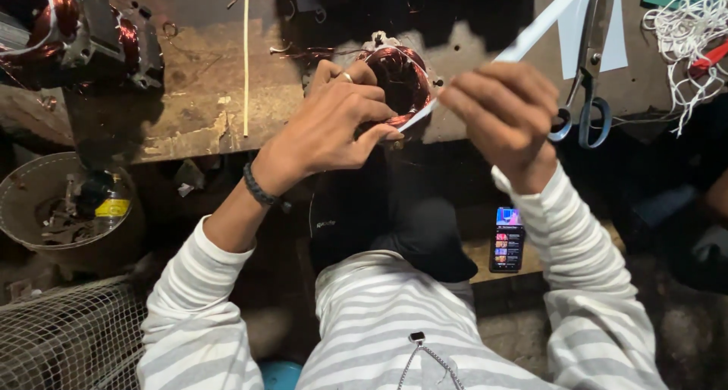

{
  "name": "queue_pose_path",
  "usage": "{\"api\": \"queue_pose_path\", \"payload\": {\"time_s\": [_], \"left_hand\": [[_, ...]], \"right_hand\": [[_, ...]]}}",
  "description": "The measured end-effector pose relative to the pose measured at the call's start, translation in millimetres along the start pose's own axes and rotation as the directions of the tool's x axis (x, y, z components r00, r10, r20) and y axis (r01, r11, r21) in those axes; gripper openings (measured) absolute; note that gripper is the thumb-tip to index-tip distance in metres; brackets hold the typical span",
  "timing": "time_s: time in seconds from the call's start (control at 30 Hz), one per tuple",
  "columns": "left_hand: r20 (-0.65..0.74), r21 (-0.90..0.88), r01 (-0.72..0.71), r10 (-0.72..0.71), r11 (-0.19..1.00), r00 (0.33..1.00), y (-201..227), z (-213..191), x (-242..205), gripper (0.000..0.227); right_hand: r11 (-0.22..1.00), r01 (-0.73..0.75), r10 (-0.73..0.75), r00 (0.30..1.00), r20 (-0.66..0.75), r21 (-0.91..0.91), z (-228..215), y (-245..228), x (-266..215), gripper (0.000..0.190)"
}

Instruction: The person works on a copper wire coil at a workbench, pressing and folding a white paper strip around the coil windings and tying it in place with string. They rotate the coil to work around it and press the insulation snugly against the windings by hand.

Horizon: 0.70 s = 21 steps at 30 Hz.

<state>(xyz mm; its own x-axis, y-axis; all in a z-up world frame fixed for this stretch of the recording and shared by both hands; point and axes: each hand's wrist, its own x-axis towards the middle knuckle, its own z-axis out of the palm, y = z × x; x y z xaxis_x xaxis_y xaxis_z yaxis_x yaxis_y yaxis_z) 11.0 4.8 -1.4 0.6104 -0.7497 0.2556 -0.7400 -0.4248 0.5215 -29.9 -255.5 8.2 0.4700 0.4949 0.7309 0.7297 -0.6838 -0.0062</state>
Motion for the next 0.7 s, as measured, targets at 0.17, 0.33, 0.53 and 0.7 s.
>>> {"api": "queue_pose_path", "payload": {"time_s": [0.17, 0.33, 0.53, 0.7], "left_hand": [[-0.042, -0.015, 0.063, -0.063, 0.998, 0.997, 11.0, -2.2, 3.6, 0.020], [-0.057, -0.006, 0.096, -0.096, 0.995, 0.994, 15.2, -2.3, 7.3, 0.017], [-0.033, -0.002, 0.142, -0.142, 0.990, 0.989, 18.7, -3.4, 9.0, 0.018], [-0.095, 0.006, 0.130, -0.129, 0.992, 0.987, 14.5, 19.3, -7.5, 0.022]], "right_hand": [[1.000, 0.004, -0.005, 0.998, -0.060, -0.024, 18.9, 27.6, -8.8, 0.012], [0.987, -0.160, 0.160, 0.987, 0.003, 0.006, 30.2, 31.1, -16.2, 0.016], [0.976, -0.215, 0.214, 0.977, 0.019, 0.047, 40.8, 19.0, -20.0, 0.022], [0.975, -0.203, 0.203, 0.979, -0.012, -0.084, 31.8, -4.0, -15.9, 0.019]]}}
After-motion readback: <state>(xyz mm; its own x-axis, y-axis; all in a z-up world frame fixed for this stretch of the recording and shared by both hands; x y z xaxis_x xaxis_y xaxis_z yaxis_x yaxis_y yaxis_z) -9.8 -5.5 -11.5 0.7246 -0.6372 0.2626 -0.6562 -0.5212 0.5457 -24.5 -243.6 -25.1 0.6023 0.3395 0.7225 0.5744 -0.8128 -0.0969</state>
